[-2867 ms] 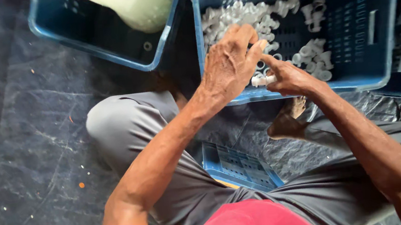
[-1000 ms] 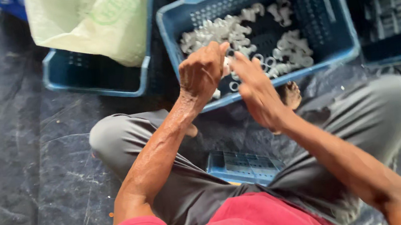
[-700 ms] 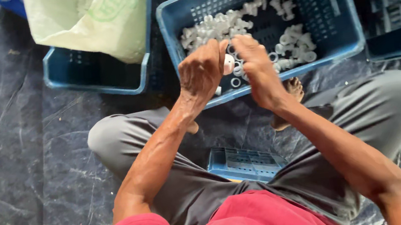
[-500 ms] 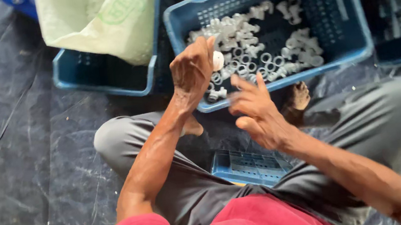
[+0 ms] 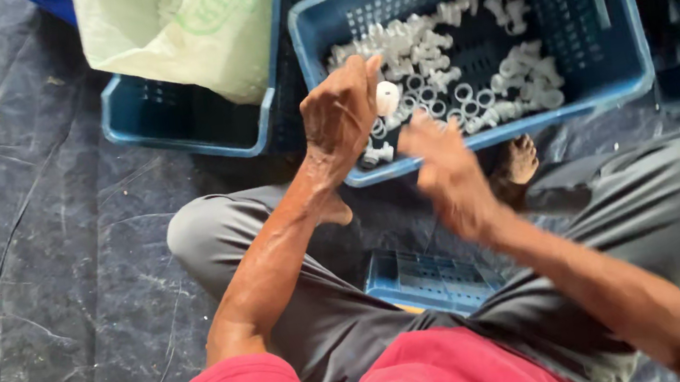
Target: The person sits on the floor and sorts small white plastic parts from a blue basket, picking them up one by one and placing them into a separate pile within the same basket.
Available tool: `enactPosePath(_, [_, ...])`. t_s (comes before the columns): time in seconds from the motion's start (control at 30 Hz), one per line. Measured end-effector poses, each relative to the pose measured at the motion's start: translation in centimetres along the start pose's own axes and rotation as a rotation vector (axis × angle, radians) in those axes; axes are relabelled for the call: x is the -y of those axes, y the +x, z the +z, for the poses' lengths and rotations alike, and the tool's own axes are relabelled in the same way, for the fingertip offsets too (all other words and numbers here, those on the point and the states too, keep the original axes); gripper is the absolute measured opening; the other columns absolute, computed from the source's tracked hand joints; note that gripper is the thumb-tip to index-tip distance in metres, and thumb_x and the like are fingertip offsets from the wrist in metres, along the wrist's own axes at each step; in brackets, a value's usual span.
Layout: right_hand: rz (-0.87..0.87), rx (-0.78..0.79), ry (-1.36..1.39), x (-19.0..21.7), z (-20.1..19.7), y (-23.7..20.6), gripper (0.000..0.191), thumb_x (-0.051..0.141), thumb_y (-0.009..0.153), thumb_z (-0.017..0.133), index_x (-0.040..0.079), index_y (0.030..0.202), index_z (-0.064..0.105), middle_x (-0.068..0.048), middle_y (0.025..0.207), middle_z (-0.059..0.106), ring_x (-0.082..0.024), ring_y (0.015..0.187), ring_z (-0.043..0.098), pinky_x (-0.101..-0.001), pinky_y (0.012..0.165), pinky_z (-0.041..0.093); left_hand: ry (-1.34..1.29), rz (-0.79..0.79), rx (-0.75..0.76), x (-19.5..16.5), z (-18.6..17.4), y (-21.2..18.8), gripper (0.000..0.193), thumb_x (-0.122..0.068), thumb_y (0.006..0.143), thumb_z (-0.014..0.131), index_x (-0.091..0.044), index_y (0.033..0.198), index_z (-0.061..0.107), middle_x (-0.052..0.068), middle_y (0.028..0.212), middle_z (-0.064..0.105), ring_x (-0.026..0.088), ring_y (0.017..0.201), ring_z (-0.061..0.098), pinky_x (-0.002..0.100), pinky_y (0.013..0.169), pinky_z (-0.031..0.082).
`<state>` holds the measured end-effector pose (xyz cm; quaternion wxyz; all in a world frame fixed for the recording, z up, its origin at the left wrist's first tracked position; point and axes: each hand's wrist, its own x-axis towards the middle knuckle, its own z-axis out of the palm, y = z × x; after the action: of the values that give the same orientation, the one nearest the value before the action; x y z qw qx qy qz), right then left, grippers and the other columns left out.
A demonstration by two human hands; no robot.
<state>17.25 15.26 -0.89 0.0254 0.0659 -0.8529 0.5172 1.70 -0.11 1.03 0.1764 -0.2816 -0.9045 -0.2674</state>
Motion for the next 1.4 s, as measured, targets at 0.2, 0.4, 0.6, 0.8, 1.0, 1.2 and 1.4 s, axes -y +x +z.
enactPosePath(0.2, [0.036,-0.117,-0.046,-4.6,-0.8,4.4,0.083,0.063,0.107,0.020,0.001,0.157,0.043,-0.021,0.164,0.041,-0.043,0.157,0.025,-0.0629,0.124,0.011,-0.083,0.044,0.075,-2.2,1.1,-0.9,0.034,-0.029,0.105,0.064,-0.008,0.079,0.055,0.013,0.064,0.061,0.033,0.059,0.065,0.044,0.052,0.047])
enactPosePath(0.4, [0.257,-0.107,0.649,-3.6,-0.2,3.7,0.050,0.034,0.102,0.067,-0.002,0.136,0.062,-0.018,0.126,0.065,-0.025,0.109,0.066,-0.0375,0.094,0.056,-0.203,0.020,0.203,-1.9,1.0,-1.5,0.024,-0.026,0.108,0.058,-0.006,0.094,0.061,0.017,0.083,0.067,0.039,0.075,0.067,0.048,0.063,0.050])
enactPosePath(0.6, [0.566,-0.129,0.665,-7.2,-6.0,3.4,0.028,0.018,0.095,0.069,-0.006,0.110,0.071,-0.011,0.091,0.075,-0.020,0.074,0.074,-0.0320,0.070,0.062,-0.620,-0.263,0.288,-2.6,1.5,-1.8,0.039,-0.036,0.110,0.054,-0.002,0.126,0.063,0.020,0.109,0.069,0.036,0.088,0.070,0.043,0.079,0.055])
enactPosePath(0.8, [0.488,-1.038,1.271,-11.4,-20.6,-0.2,0.087,0.070,0.093,0.031,-0.011,0.105,0.060,-0.035,0.098,0.073,-0.042,0.090,0.075,-0.0506,0.087,0.063,-0.465,-0.196,0.190,-1.3,0.0,-0.6,0.037,-0.034,0.112,0.058,-0.002,0.129,0.064,0.021,0.124,0.068,0.034,0.098,0.071,0.041,0.088,0.055])
enactPosePath(1.0, [0.442,-0.759,1.353,-15.7,-17.4,-0.8,0.069,0.059,0.103,0.050,-0.007,0.121,0.058,-0.027,0.113,0.071,-0.037,0.105,0.072,-0.0517,0.103,0.061,-0.528,-0.236,0.201,-1.5,-0.3,0.5,0.029,-0.027,0.108,0.057,-0.001,0.119,0.065,0.018,0.115,0.067,0.027,0.081,0.070,0.039,0.079,0.055])
enactPosePath(1.2, [0.606,-0.309,0.750,-15.0,-8.6,3.0,0.036,0.036,0.107,0.062,0.002,0.119,0.066,-0.014,0.104,0.073,-0.025,0.091,0.074,-0.0415,0.084,0.062,-0.753,-0.273,-0.022,3.8,-0.7,1.6,0.036,-0.035,0.112,0.059,0.001,0.118,0.063,0.013,0.114,0.063,0.023,0.093,0.073,0.032,0.079,0.064])
enactPosePath(1.4, [0.538,0.277,0.046,-18.4,1.4,8.0,0.023,0.016,0.098,0.069,-0.001,0.113,0.073,-0.012,0.096,0.078,-0.019,0.081,0.072,-0.0338,0.073,0.057,-0.849,-0.482,-0.125,7.9,-2.1,2.0,0.052,-0.051,0.108,0.060,0.000,0.097,0.064,0.002,0.083,0.072,0.015,0.081,0.080,0.028,0.071,0.065])
